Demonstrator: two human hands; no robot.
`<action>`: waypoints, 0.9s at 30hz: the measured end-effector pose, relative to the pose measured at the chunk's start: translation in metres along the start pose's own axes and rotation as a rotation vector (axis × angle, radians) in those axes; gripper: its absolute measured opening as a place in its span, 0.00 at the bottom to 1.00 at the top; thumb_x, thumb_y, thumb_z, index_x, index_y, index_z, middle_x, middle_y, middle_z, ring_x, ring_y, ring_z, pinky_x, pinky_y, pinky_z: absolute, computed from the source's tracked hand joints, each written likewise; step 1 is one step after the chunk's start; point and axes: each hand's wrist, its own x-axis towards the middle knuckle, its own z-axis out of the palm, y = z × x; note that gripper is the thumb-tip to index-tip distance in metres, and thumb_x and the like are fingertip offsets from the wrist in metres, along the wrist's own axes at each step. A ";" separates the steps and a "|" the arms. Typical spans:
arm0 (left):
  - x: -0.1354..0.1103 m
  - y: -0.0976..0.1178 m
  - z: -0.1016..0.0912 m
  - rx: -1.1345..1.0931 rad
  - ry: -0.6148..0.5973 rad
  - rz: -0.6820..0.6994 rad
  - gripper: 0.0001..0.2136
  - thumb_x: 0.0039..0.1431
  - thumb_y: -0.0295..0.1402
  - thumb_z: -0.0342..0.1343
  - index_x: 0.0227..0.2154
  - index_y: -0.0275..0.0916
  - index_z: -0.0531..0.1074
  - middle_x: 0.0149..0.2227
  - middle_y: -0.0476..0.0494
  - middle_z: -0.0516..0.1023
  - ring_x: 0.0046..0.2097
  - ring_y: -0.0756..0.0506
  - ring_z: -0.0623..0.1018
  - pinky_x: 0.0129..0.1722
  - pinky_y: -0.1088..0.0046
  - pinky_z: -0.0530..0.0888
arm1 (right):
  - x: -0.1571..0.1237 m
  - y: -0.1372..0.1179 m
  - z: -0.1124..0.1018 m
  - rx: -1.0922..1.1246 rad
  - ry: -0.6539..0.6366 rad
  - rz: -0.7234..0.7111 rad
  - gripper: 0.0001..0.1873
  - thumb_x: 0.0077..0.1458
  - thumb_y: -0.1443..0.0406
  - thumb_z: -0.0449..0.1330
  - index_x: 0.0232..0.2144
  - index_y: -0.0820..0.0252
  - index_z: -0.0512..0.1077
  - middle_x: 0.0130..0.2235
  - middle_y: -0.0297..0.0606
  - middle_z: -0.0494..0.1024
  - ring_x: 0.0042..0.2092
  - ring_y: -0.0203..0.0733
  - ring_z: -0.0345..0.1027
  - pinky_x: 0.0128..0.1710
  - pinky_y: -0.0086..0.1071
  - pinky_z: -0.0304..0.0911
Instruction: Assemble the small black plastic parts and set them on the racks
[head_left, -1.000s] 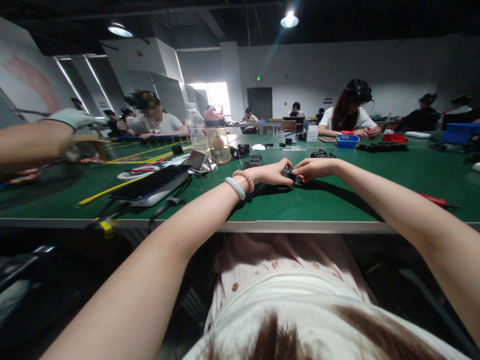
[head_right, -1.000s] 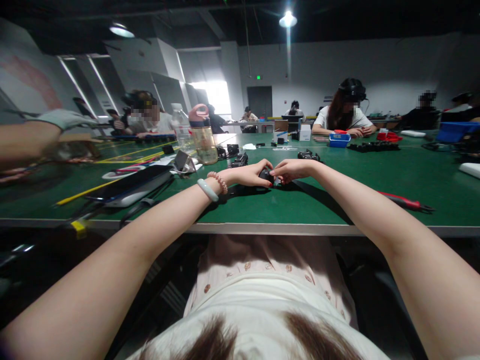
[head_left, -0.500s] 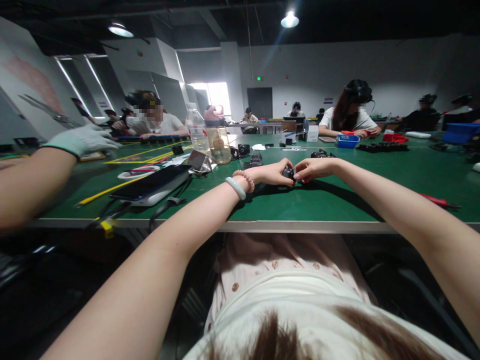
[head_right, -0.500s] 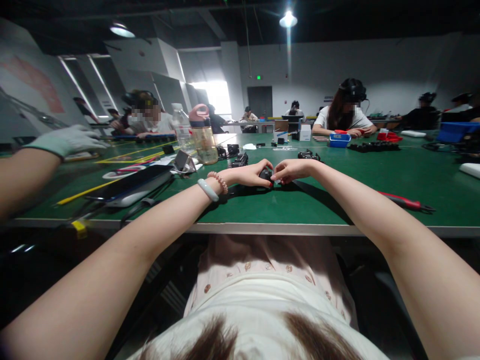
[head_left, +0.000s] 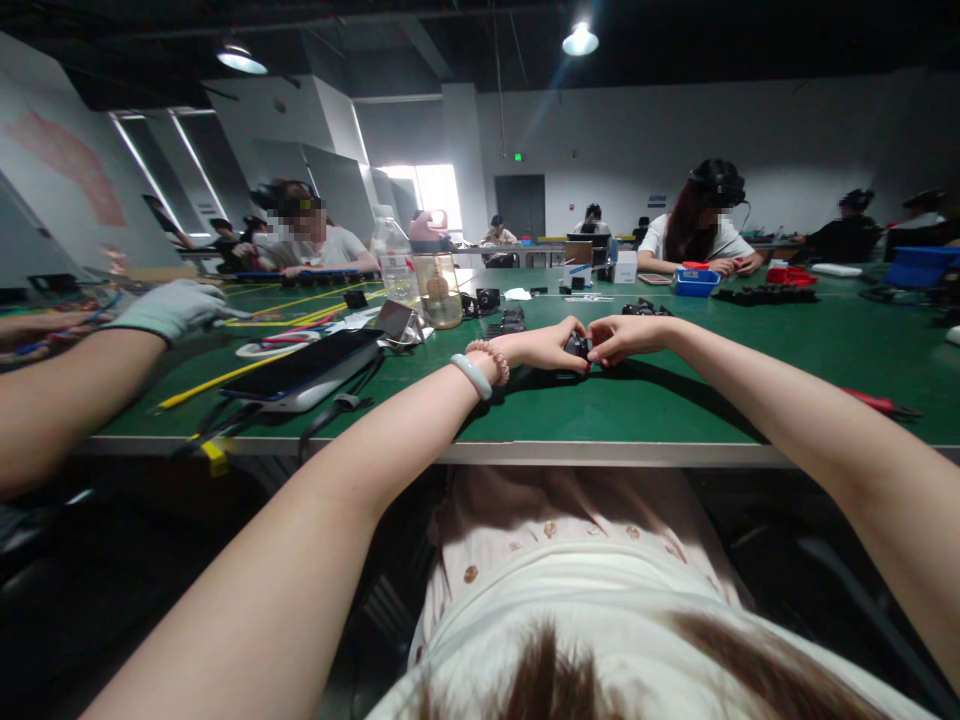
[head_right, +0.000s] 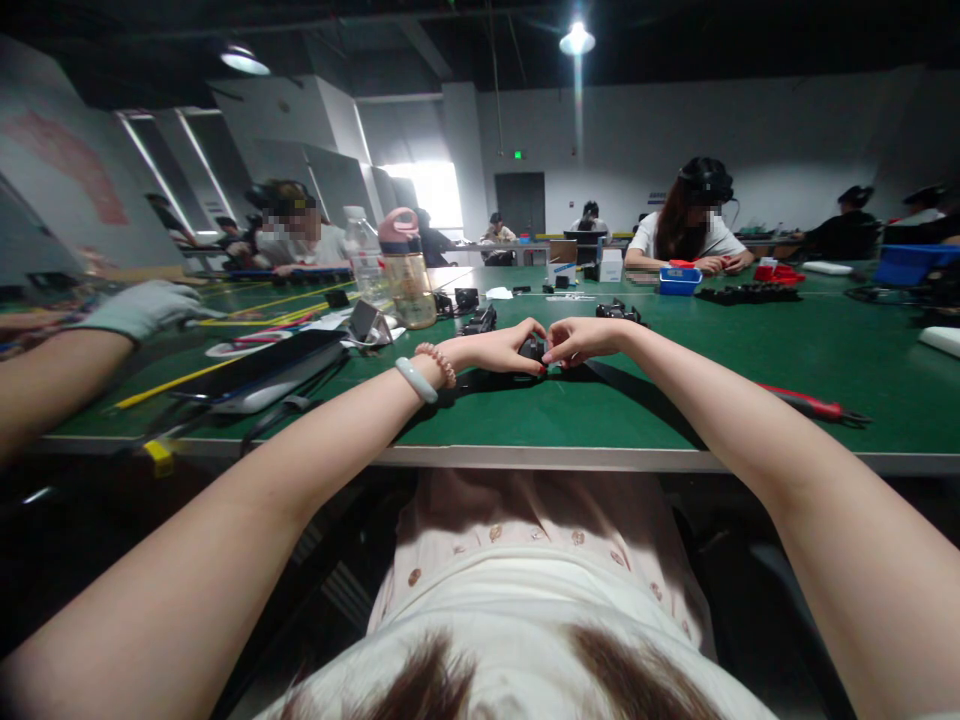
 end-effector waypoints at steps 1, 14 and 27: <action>0.000 0.000 0.000 0.001 0.001 0.002 0.28 0.40 0.43 0.50 0.45 0.39 0.52 0.43 0.45 0.64 0.41 0.46 0.66 0.40 0.72 0.62 | 0.000 0.000 0.000 0.000 0.001 -0.004 0.18 0.36 0.62 0.63 0.29 0.63 0.61 0.25 0.30 0.66 0.27 0.29 0.62 0.25 0.24 0.59; 0.000 -0.001 0.000 -0.005 0.003 0.001 0.27 0.40 0.42 0.50 0.44 0.39 0.53 0.42 0.46 0.65 0.40 0.47 0.66 0.39 0.73 0.63 | -0.002 -0.003 0.000 0.038 -0.032 0.005 0.17 0.37 0.61 0.62 0.31 0.63 0.63 0.27 0.31 0.67 0.27 0.28 0.62 0.26 0.24 0.58; 0.001 -0.002 0.000 0.001 0.002 0.017 0.27 0.40 0.42 0.51 0.45 0.39 0.53 0.43 0.46 0.64 0.41 0.46 0.66 0.40 0.72 0.63 | 0.001 0.003 -0.003 0.091 -0.045 0.026 0.16 0.39 0.60 0.61 0.30 0.65 0.65 0.25 0.32 0.67 0.26 0.28 0.62 0.26 0.24 0.57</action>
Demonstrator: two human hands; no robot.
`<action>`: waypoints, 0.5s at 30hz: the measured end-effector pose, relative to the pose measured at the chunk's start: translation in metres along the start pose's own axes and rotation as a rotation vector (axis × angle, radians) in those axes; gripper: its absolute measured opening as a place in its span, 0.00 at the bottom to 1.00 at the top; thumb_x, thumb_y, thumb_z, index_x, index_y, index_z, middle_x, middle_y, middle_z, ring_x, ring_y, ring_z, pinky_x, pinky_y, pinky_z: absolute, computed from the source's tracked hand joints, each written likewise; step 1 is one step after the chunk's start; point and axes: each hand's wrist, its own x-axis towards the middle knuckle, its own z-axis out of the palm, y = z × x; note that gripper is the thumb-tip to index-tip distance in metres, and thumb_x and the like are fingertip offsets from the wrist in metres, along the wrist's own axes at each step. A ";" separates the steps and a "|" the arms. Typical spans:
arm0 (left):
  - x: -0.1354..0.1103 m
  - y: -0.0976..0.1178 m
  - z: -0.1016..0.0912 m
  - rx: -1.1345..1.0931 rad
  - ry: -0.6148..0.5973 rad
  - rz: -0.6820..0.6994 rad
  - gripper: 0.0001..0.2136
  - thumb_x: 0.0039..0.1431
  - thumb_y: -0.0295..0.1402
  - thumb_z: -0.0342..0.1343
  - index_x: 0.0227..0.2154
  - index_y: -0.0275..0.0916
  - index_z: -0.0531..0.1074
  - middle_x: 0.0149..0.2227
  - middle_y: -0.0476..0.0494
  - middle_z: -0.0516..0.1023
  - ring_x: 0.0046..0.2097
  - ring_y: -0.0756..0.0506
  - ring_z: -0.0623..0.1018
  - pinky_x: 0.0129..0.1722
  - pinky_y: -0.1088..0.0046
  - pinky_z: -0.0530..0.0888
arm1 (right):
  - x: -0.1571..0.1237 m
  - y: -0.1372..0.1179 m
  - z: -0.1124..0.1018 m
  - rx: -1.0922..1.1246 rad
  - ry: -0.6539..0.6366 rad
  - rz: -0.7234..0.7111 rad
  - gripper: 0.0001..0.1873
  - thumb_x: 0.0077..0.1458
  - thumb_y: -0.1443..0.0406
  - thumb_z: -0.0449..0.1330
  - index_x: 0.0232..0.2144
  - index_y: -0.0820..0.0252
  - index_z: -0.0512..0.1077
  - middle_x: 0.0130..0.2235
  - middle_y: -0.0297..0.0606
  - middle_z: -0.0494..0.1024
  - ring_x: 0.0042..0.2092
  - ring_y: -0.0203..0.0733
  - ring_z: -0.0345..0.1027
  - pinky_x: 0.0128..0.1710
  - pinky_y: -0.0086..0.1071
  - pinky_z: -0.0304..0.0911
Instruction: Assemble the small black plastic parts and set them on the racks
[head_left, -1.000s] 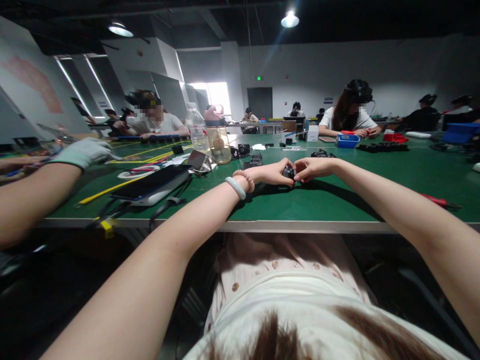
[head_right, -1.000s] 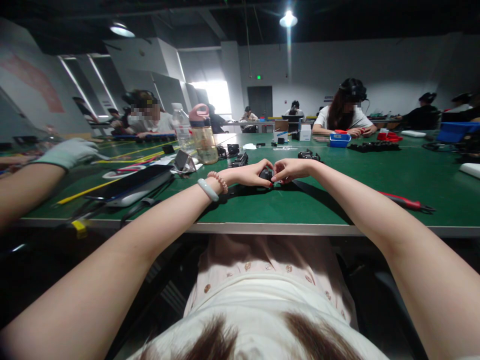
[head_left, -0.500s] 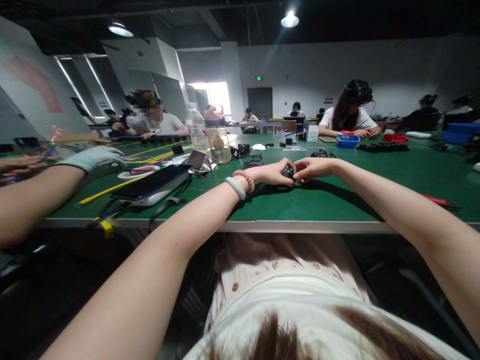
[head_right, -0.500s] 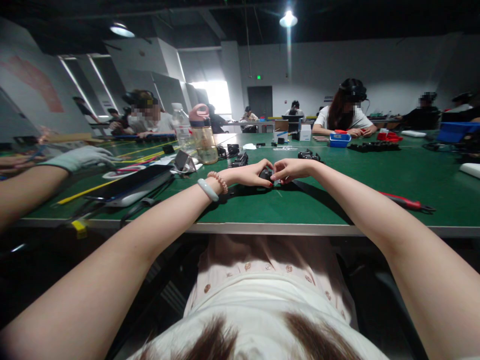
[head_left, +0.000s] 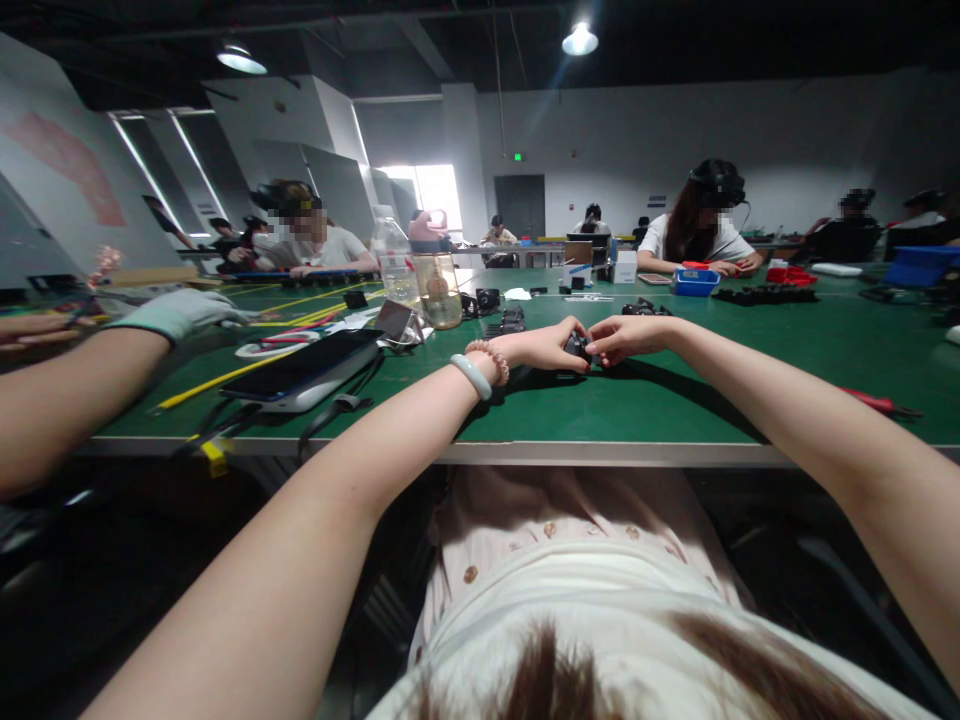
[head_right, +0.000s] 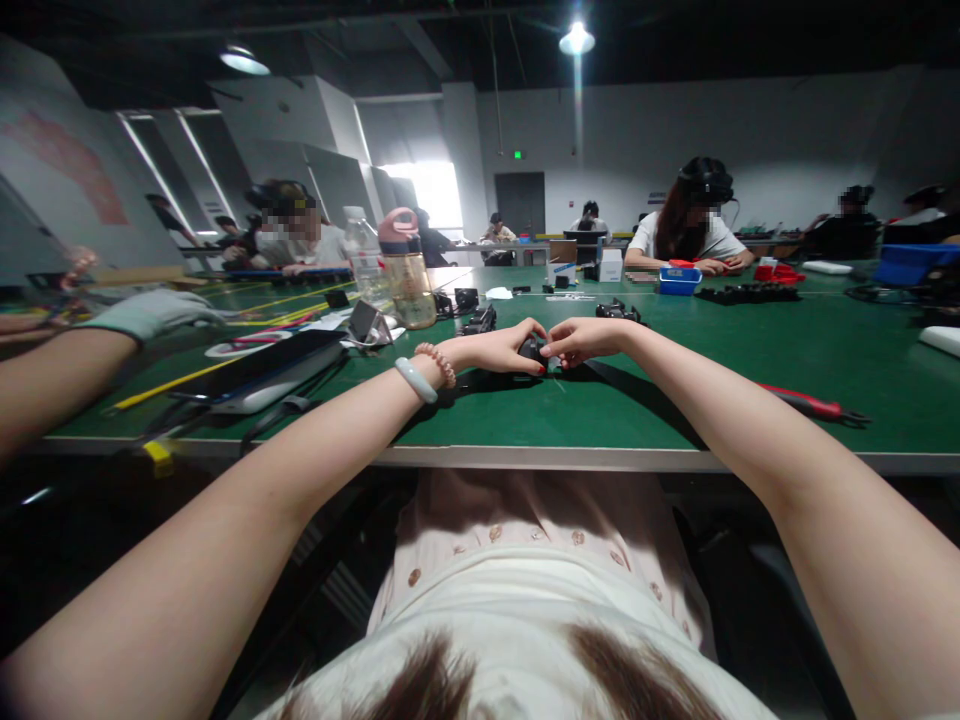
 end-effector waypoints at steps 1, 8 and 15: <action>0.000 0.000 0.000 0.005 0.004 0.002 0.27 0.40 0.42 0.51 0.45 0.39 0.53 0.42 0.46 0.64 0.41 0.46 0.66 0.40 0.73 0.63 | 0.000 0.000 0.000 0.002 0.001 0.001 0.16 0.39 0.60 0.61 0.30 0.65 0.65 0.25 0.32 0.67 0.26 0.28 0.62 0.26 0.24 0.57; 0.000 0.002 0.000 0.013 -0.003 -0.024 0.27 0.40 0.42 0.50 0.45 0.39 0.53 0.42 0.46 0.65 0.40 0.47 0.66 0.39 0.73 0.63 | 0.001 0.002 -0.001 0.031 -0.008 0.005 0.17 0.40 0.59 0.61 0.30 0.66 0.66 0.23 0.32 0.67 0.26 0.28 0.61 0.26 0.24 0.56; 0.000 -0.001 0.000 0.010 0.006 -0.004 0.27 0.40 0.43 0.50 0.44 0.39 0.53 0.42 0.46 0.65 0.40 0.47 0.66 0.39 0.73 0.63 | 0.003 0.003 -0.002 0.041 -0.007 0.010 0.16 0.41 0.59 0.60 0.29 0.66 0.66 0.23 0.33 0.67 0.26 0.29 0.62 0.26 0.25 0.56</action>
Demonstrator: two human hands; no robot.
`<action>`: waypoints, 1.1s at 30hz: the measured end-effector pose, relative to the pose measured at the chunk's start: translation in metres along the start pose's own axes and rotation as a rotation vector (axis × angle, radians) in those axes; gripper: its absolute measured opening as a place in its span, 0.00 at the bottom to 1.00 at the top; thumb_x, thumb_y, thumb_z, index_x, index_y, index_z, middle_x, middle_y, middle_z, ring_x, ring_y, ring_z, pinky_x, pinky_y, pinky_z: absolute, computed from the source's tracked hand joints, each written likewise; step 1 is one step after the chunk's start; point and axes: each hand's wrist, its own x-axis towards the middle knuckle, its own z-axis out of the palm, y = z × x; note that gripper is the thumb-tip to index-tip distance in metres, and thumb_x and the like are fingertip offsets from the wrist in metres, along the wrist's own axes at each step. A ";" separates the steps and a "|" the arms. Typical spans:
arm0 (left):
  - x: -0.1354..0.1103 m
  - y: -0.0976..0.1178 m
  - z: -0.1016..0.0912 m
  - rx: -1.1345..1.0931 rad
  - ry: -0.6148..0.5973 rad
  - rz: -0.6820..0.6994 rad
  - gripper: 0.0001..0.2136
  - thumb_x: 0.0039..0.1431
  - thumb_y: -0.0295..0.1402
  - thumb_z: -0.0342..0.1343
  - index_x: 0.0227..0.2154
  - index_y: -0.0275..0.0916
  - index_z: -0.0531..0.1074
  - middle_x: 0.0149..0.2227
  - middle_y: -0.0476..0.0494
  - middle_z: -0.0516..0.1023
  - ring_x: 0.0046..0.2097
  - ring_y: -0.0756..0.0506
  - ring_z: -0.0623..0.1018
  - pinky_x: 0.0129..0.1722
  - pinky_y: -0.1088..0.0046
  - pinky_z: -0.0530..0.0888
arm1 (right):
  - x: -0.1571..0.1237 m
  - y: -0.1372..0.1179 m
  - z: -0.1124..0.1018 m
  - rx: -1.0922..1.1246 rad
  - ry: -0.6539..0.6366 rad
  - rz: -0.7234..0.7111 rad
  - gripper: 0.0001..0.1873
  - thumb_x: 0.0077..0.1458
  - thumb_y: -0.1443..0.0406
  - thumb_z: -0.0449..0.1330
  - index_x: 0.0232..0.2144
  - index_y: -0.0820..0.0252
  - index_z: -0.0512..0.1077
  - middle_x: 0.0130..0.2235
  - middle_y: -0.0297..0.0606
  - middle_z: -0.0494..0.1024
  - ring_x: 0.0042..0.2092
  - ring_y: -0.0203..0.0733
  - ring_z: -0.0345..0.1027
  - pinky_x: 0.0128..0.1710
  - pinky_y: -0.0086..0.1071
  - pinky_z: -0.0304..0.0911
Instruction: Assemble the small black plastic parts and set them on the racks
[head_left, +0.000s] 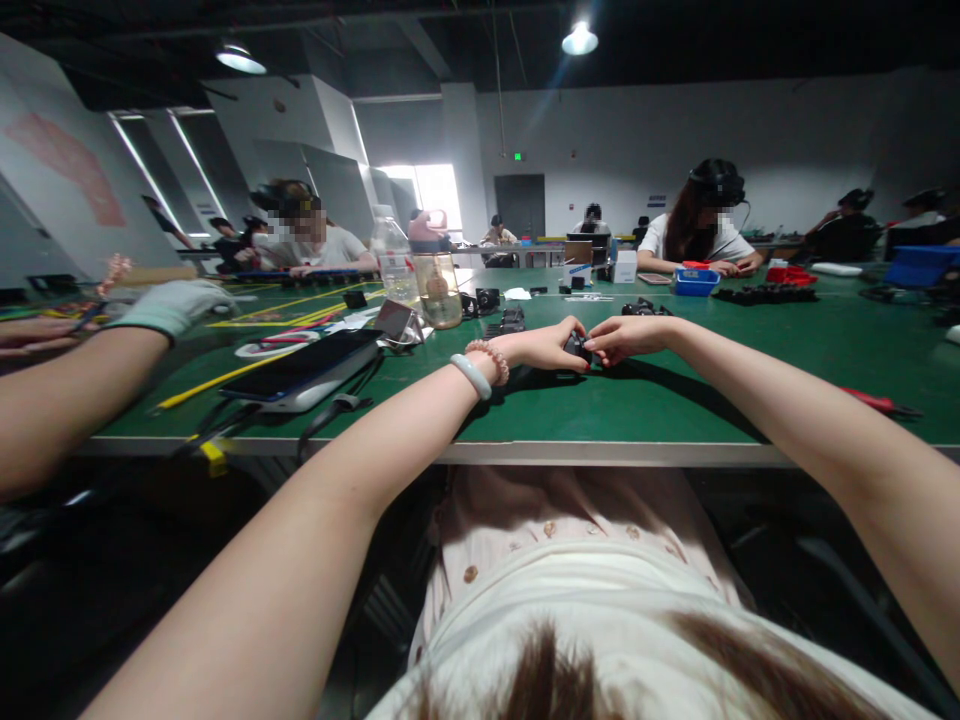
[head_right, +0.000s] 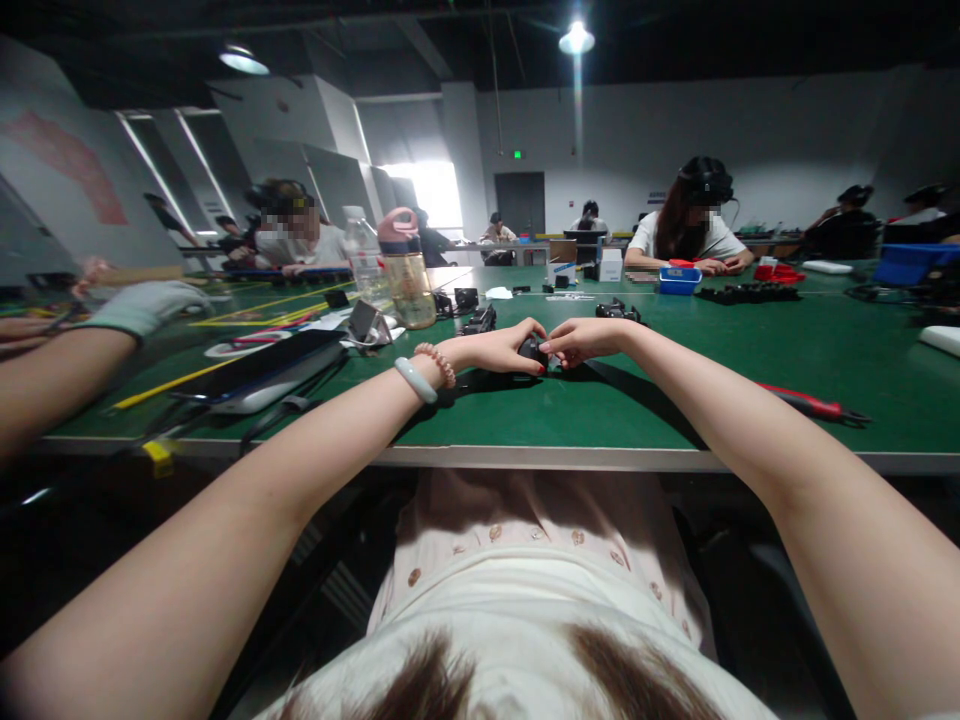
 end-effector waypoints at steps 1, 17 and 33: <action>0.000 0.000 0.000 0.000 -0.001 0.000 0.27 0.40 0.43 0.50 0.44 0.39 0.53 0.42 0.46 0.65 0.40 0.47 0.66 0.39 0.73 0.63 | 0.000 0.000 0.000 0.003 -0.002 -0.001 0.16 0.41 0.59 0.60 0.29 0.66 0.66 0.23 0.33 0.67 0.26 0.29 0.62 0.26 0.25 0.57; 0.000 0.001 0.000 0.004 -0.010 -0.018 0.27 0.40 0.42 0.50 0.45 0.39 0.52 0.42 0.46 0.65 0.40 0.47 0.66 0.39 0.73 0.62 | 0.001 0.001 0.000 -0.027 0.013 -0.008 0.16 0.41 0.58 0.59 0.29 0.66 0.66 0.23 0.33 0.67 0.25 0.29 0.61 0.25 0.24 0.56; 0.002 -0.003 0.001 0.002 -0.003 0.017 0.27 0.41 0.42 0.50 0.45 0.39 0.52 0.43 0.46 0.64 0.41 0.47 0.66 0.39 0.73 0.63 | 0.001 0.002 0.000 -0.001 -0.001 -0.014 0.15 0.42 0.59 0.59 0.29 0.66 0.66 0.23 0.33 0.67 0.26 0.29 0.62 0.25 0.24 0.57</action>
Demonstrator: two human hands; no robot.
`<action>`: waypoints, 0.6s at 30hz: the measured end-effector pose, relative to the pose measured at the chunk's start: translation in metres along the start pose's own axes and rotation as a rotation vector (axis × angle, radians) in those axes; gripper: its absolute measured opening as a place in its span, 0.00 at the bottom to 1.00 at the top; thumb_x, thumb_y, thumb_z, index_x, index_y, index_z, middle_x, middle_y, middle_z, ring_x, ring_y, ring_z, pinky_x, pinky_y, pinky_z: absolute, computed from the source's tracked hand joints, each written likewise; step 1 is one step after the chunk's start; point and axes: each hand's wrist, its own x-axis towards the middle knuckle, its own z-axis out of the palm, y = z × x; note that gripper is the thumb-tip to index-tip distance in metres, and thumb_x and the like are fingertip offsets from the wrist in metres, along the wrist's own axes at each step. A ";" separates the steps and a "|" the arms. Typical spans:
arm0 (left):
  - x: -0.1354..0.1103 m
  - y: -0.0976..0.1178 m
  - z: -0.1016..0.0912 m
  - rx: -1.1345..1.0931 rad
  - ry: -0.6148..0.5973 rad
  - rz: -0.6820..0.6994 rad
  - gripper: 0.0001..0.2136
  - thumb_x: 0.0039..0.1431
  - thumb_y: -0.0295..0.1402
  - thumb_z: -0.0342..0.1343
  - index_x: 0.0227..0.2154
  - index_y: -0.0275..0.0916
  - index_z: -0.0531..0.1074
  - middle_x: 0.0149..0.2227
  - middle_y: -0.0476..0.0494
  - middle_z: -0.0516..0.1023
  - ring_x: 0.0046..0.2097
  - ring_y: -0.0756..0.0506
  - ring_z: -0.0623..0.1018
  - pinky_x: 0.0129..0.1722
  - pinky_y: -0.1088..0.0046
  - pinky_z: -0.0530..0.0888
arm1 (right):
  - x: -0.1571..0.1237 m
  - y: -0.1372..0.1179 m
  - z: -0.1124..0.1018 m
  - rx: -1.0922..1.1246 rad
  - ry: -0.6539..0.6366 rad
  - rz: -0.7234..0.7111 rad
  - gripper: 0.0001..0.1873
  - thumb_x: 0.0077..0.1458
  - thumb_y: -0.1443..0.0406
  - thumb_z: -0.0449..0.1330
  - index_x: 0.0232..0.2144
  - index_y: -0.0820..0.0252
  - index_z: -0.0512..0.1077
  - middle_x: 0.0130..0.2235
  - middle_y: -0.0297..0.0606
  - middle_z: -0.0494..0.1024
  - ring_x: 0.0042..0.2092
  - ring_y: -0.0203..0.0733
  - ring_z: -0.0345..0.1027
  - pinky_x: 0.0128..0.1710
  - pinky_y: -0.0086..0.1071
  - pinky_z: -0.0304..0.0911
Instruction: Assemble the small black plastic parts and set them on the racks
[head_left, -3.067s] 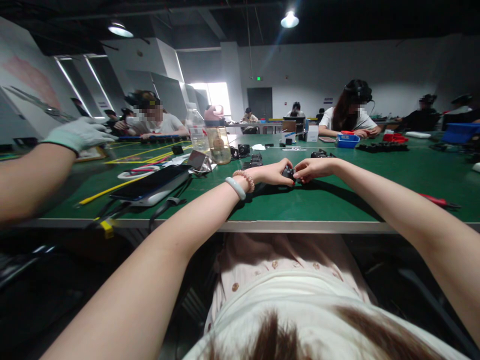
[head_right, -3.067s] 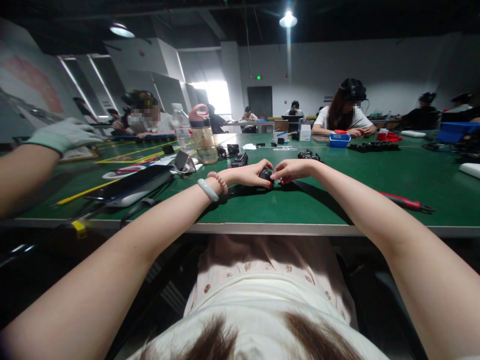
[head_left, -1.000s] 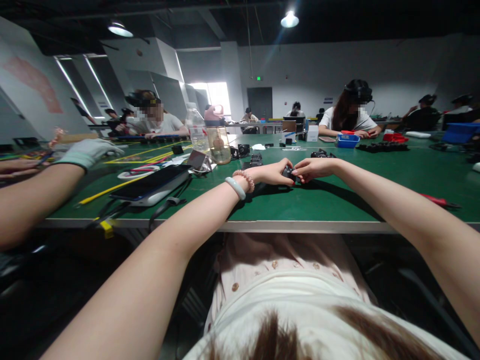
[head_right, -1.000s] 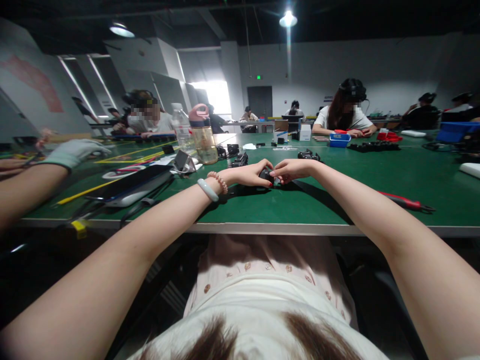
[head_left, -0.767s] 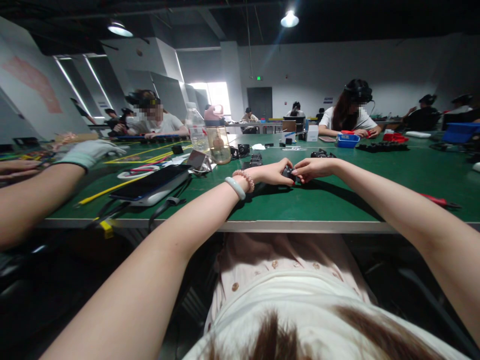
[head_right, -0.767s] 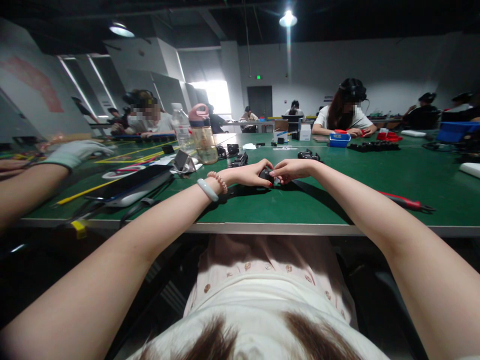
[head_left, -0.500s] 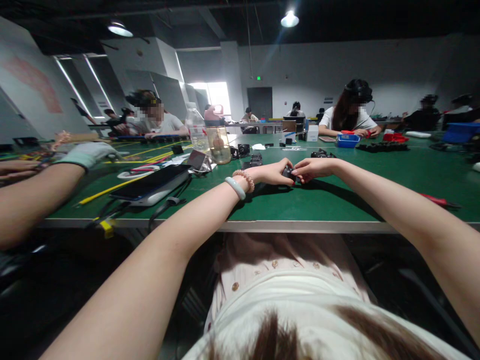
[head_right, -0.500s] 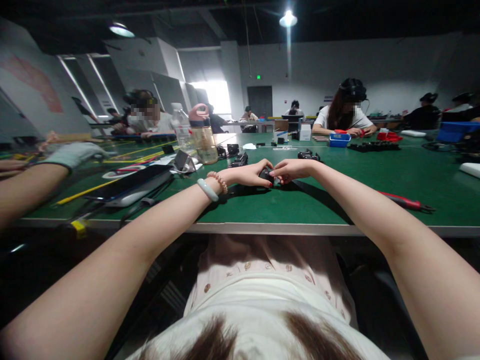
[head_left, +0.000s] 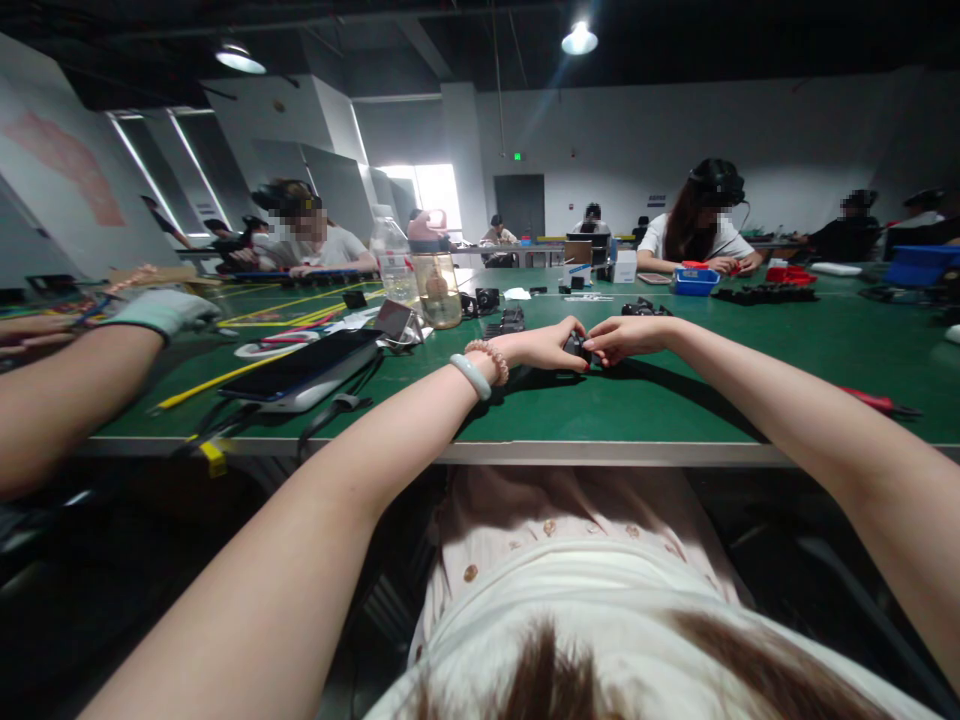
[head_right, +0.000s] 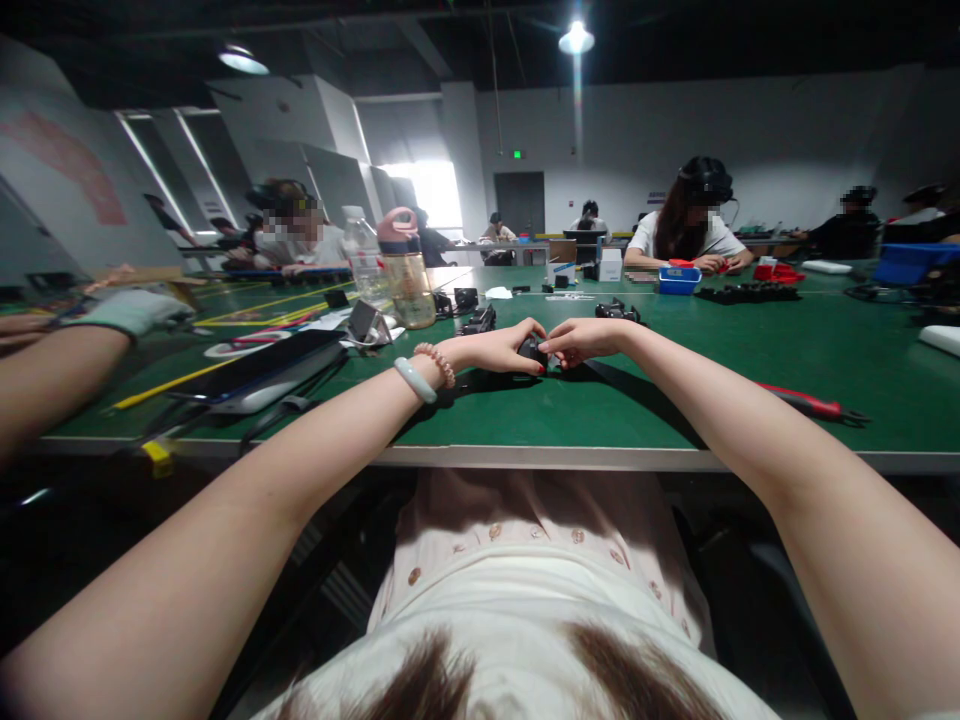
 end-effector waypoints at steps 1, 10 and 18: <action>0.000 0.000 0.000 0.000 -0.001 0.000 0.27 0.41 0.42 0.50 0.45 0.39 0.52 0.43 0.46 0.64 0.41 0.47 0.66 0.39 0.73 0.63 | 0.000 0.000 0.000 0.003 -0.001 -0.001 0.15 0.42 0.59 0.59 0.29 0.66 0.66 0.23 0.33 0.67 0.26 0.29 0.62 0.25 0.24 0.57; 0.000 0.001 0.000 0.007 -0.003 -0.004 0.26 0.41 0.42 0.50 0.45 0.39 0.52 0.43 0.46 0.65 0.40 0.47 0.67 0.38 0.74 0.63 | 0.001 0.000 0.000 0.016 0.013 0.008 0.16 0.41 0.60 0.60 0.29 0.67 0.66 0.22 0.33 0.67 0.26 0.29 0.62 0.27 0.25 0.57; 0.000 0.001 0.000 0.015 -0.001 -0.015 0.26 0.41 0.42 0.50 0.44 0.39 0.53 0.42 0.46 0.65 0.39 0.47 0.67 0.38 0.74 0.63 | 0.001 0.000 0.001 0.019 0.009 0.005 0.15 0.42 0.60 0.60 0.30 0.67 0.66 0.23 0.33 0.67 0.26 0.28 0.62 0.27 0.24 0.57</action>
